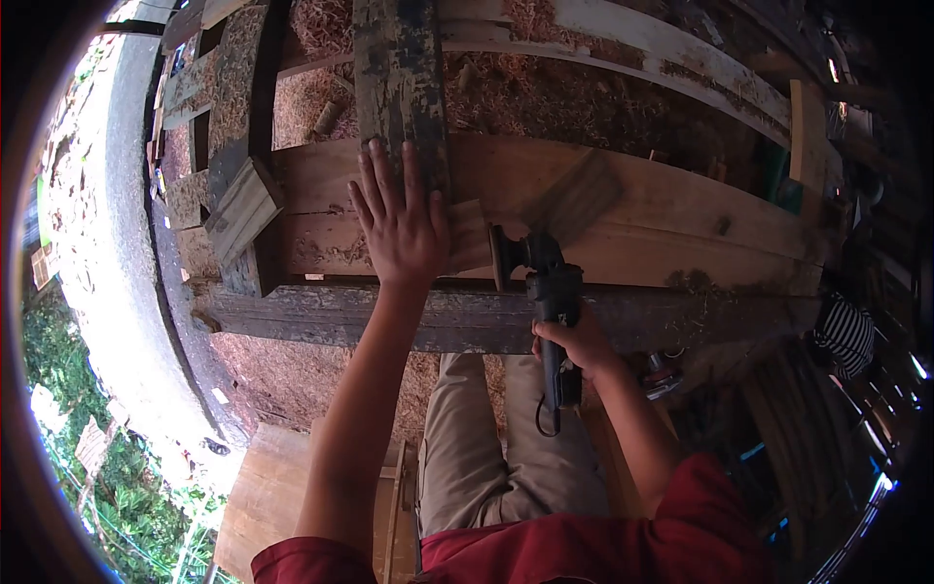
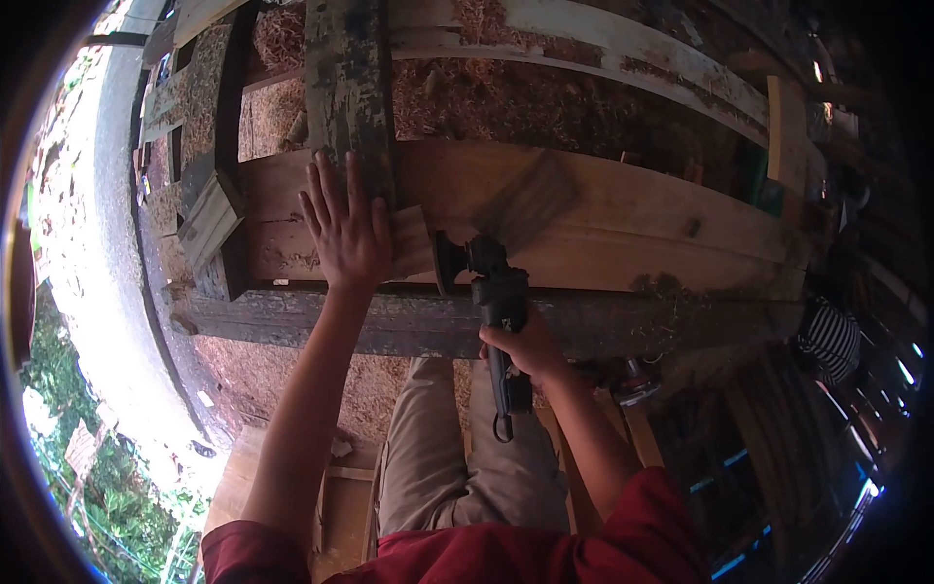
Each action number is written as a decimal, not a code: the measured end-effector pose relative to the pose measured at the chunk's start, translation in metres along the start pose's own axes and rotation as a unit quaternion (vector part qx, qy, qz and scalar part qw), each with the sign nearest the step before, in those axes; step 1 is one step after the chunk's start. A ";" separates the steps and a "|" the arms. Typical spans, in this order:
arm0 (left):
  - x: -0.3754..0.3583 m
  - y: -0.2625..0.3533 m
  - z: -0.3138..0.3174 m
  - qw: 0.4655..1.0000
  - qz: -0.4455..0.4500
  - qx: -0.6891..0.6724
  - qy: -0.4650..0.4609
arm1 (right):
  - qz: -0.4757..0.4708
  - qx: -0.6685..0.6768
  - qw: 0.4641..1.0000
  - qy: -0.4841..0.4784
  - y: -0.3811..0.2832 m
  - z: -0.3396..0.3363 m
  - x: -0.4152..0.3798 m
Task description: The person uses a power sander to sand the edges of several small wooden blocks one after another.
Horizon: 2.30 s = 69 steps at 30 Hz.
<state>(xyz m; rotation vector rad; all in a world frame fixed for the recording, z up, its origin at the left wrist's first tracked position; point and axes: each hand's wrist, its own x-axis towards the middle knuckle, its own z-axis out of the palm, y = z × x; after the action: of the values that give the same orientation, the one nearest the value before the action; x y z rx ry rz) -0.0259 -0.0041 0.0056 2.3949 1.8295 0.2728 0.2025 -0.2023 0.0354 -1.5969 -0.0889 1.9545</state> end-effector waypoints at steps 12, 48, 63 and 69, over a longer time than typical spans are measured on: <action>0.003 -0.001 -0.004 0.999 -0.017 -0.015 -0.034 | -0.008 -0.044 0.999 0.001 -0.024 0.001 0.006; 0.005 0.000 -0.006 0.998 -0.041 -0.026 -0.050 | -0.001 -0.048 0.999 -0.001 -0.032 0.006 0.002; 0.005 0.001 -0.007 0.997 -0.046 -0.030 -0.047 | 0.006 -0.081 0.997 0.005 -0.034 0.000 -0.001; 0.004 0.000 -0.006 0.998 -0.045 -0.039 -0.035 | -0.002 -0.061 0.998 0.005 -0.020 0.003 -0.005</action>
<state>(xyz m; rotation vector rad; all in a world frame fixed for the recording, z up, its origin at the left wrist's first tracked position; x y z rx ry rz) -0.0262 -0.0004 0.0115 2.2344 1.8550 0.2427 0.2086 -0.1873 0.0493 -1.6811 -0.2112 1.9710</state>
